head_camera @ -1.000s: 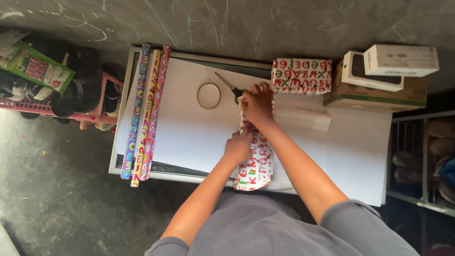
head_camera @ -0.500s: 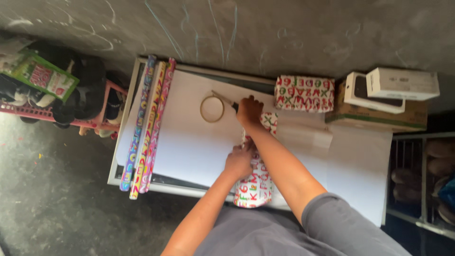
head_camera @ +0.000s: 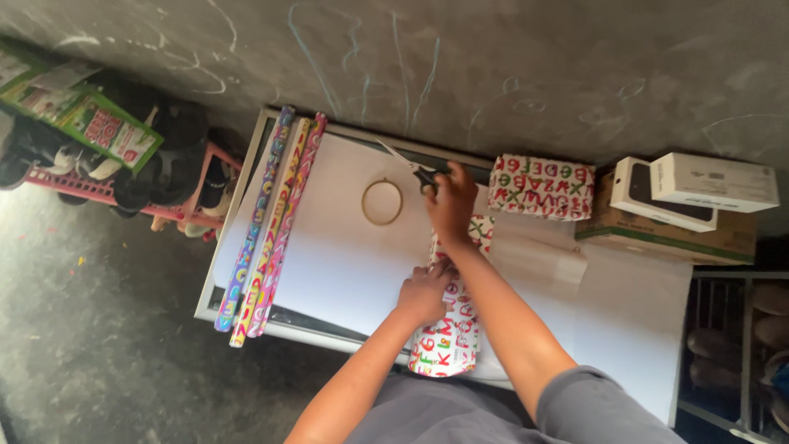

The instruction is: The person wraps a small box with patterned wrapping paper, folds the edges, and secures them with tape. They then place the wrapped box aside and begin wrapping a second box using the same method.

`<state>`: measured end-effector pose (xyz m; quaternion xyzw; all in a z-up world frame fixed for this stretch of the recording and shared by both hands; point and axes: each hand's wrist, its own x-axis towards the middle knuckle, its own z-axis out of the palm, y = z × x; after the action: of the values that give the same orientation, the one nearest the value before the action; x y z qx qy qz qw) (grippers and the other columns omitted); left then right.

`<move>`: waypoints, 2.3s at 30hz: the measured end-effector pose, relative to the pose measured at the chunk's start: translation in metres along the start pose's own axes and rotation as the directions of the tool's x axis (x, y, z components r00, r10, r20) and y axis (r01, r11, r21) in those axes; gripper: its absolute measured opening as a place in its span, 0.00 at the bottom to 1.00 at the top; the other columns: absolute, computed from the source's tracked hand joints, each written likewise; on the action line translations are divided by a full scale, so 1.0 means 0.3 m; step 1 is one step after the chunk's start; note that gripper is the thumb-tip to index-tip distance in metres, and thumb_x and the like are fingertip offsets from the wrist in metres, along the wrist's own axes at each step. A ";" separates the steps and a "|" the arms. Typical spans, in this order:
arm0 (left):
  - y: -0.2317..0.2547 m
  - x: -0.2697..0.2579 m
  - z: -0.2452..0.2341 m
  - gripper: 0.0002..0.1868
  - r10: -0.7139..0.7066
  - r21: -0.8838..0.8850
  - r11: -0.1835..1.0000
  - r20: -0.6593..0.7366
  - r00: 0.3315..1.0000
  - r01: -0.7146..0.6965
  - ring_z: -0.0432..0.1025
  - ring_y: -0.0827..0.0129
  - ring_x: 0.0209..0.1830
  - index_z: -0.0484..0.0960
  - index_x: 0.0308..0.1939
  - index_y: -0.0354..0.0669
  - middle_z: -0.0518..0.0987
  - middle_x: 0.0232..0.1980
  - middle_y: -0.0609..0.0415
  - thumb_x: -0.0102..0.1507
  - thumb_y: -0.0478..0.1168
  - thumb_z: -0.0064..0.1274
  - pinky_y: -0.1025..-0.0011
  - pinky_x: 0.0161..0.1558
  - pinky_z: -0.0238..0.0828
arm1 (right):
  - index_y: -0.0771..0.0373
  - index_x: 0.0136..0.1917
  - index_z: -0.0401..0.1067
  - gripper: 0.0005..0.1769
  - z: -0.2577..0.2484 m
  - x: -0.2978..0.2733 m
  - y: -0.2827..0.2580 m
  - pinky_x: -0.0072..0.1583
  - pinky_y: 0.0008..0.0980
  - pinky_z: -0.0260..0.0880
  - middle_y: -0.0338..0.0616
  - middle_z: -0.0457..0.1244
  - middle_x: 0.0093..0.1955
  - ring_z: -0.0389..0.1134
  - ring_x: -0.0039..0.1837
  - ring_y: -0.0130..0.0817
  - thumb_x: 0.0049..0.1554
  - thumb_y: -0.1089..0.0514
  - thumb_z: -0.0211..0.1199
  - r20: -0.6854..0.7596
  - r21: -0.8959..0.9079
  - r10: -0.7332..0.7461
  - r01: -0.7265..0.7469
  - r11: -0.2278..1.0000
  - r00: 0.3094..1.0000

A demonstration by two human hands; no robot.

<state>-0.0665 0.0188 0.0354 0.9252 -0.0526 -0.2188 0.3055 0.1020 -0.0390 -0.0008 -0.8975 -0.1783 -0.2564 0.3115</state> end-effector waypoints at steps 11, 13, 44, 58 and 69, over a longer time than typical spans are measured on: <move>-0.018 0.020 0.009 0.41 0.000 0.103 0.995 0.066 0.998 -0.007 0.64 0.45 0.65 0.67 0.68 0.48 0.49 0.84 0.61 0.54 0.50 0.66 0.50 0.61 0.67 | 0.67 0.61 0.61 0.12 -0.318 -0.422 -0.027 0.51 0.35 0.77 0.52 0.66 0.50 0.72 0.47 0.37 0.68 0.61 0.56 0.395 0.831 0.548 -0.541 0.129 0.737; -0.015 0.013 -0.004 0.46 0.026 0.116 0.993 0.058 0.998 -0.033 0.64 0.43 0.63 0.61 0.72 0.43 0.46 0.85 0.59 0.54 0.51 0.66 0.49 0.59 0.67 | 0.67 0.60 0.60 0.11 -0.293 -0.470 -0.004 0.53 0.36 0.78 0.52 0.65 0.53 0.73 0.49 0.38 0.68 0.60 0.56 0.357 0.866 0.560 -0.490 0.102 0.748; -0.158 -0.034 -0.059 0.40 -0.115 -0.514 0.743 -0.729 0.675 -0.429 0.79 0.66 0.51 0.54 0.69 0.38 0.83 0.45 0.51 0.61 0.31 0.64 0.66 0.66 0.67 | 0.67 0.58 0.59 0.07 -0.236 -0.490 0.018 0.62 0.33 0.72 0.47 0.66 0.53 0.72 0.56 0.35 0.67 0.68 0.50 0.339 0.771 0.541 -0.557 0.309 0.770; -0.017 -0.150 0.042 0.36 -0.234 -0.841 0.263 -0.531 0.814 -0.473 0.76 0.68 0.48 0.56 0.67 0.39 0.80 0.47 0.47 0.63 0.27 0.62 0.69 0.57 0.73 | 0.65 0.57 0.62 0.12 -0.257 -0.490 0.017 0.62 0.33 0.72 0.44 0.63 0.55 0.69 0.59 0.33 0.64 0.67 0.62 0.371 0.828 0.446 -0.508 0.237 0.814; -0.003 -0.158 0.007 0.25 -0.067 -0.890 0.263 -0.403 0.913 -0.373 0.74 0.70 0.52 0.69 0.65 0.36 0.76 0.50 0.53 0.65 0.27 0.56 0.73 0.57 0.73 | 0.65 0.61 0.63 0.13 -0.241 -0.501 0.048 0.65 0.29 0.68 0.42 0.63 0.61 0.65 0.61 0.28 0.66 0.66 0.62 0.363 0.829 0.432 -0.498 0.254 0.825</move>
<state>-0.1100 0.0293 0.0511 0.5673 0.0550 -0.0002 0.8216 -0.0373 -0.1208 -0.0445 -0.6039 -0.0240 0.0118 0.7966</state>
